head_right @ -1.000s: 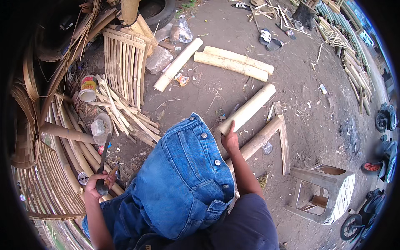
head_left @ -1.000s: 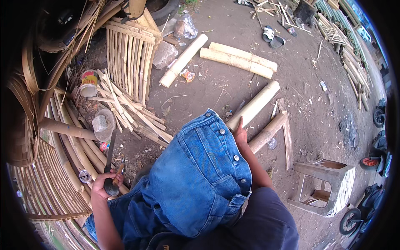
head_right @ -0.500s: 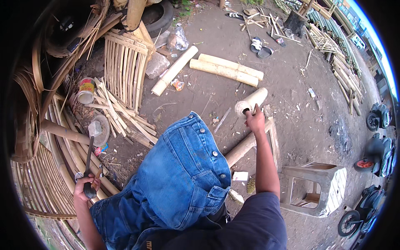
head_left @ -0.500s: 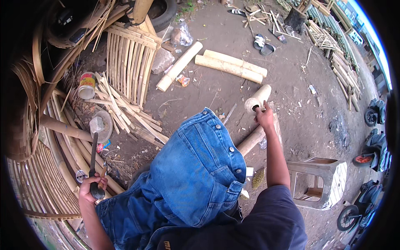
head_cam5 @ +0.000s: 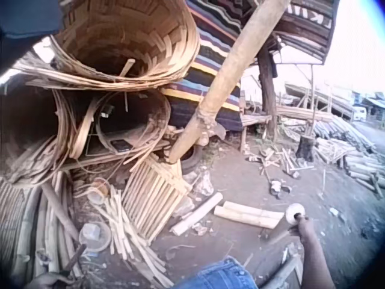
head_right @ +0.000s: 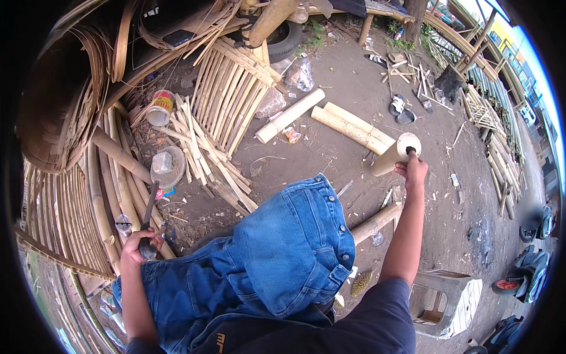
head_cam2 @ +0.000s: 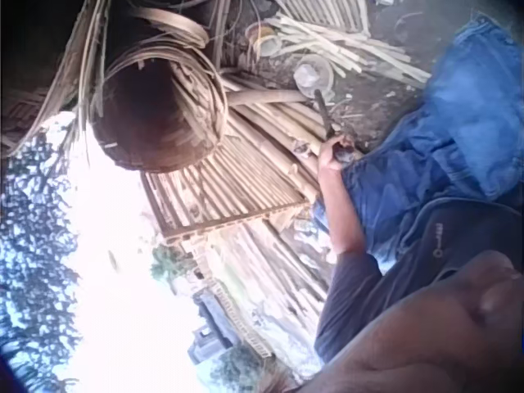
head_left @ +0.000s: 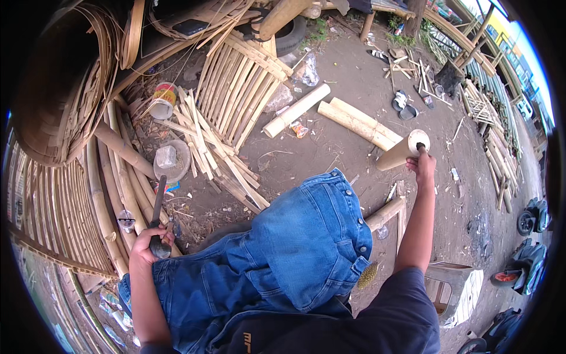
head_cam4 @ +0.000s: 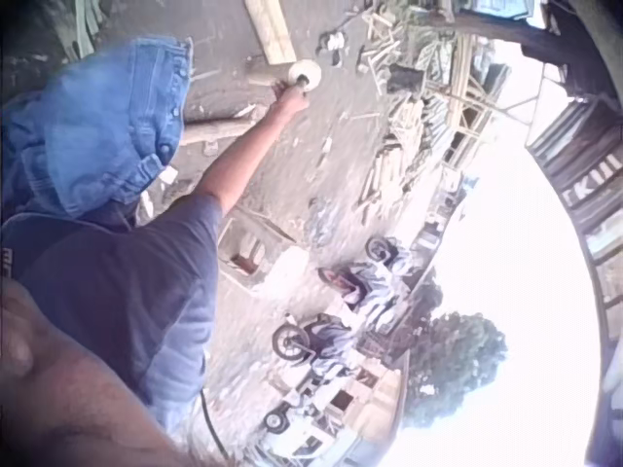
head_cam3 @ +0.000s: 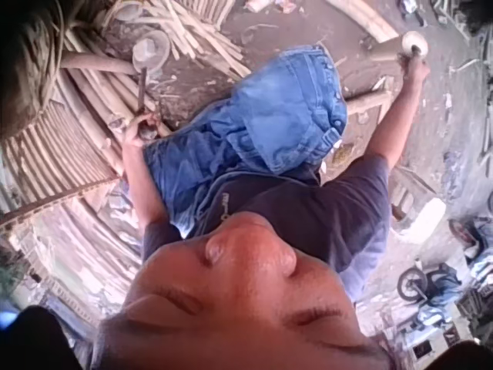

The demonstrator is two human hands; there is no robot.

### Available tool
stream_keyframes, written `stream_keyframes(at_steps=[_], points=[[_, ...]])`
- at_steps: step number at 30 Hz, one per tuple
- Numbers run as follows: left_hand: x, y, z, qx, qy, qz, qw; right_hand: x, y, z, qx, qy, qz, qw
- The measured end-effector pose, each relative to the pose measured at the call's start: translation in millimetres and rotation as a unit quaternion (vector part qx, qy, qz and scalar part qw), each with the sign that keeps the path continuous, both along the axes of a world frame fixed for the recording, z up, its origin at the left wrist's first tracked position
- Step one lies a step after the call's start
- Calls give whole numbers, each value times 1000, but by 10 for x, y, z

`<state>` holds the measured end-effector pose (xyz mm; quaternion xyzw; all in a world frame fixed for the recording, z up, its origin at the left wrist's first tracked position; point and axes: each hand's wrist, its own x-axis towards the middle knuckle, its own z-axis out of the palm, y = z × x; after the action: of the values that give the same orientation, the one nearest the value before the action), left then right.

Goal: The person splits a piece of bamboo by hand using a knife and a hammer, striking the back of the knife to drive it through the wood.

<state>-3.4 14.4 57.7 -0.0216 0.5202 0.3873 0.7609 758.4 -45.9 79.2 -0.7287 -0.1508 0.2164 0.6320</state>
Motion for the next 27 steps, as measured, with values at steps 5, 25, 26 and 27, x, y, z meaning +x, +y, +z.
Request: stream_keyframes(at_steps=[5, 25, 26, 27], points=[[-128, 2, -46, 38, -18, -5, 999, -654, 328, 629, 10, 24, 123, 992], [-258, -219, 83, 141, -18, 51, 989, -4087, 1689, 632, -118, 117, 517, 840], [-297, -206, 39, 150, -35, 47, 987, -4216, 1712, 554, -129, 117, 523, 834], [-318, -205, 22, 148, -38, 49, 987, -4306, 1753, 425, -147, 130, 522, 830]])
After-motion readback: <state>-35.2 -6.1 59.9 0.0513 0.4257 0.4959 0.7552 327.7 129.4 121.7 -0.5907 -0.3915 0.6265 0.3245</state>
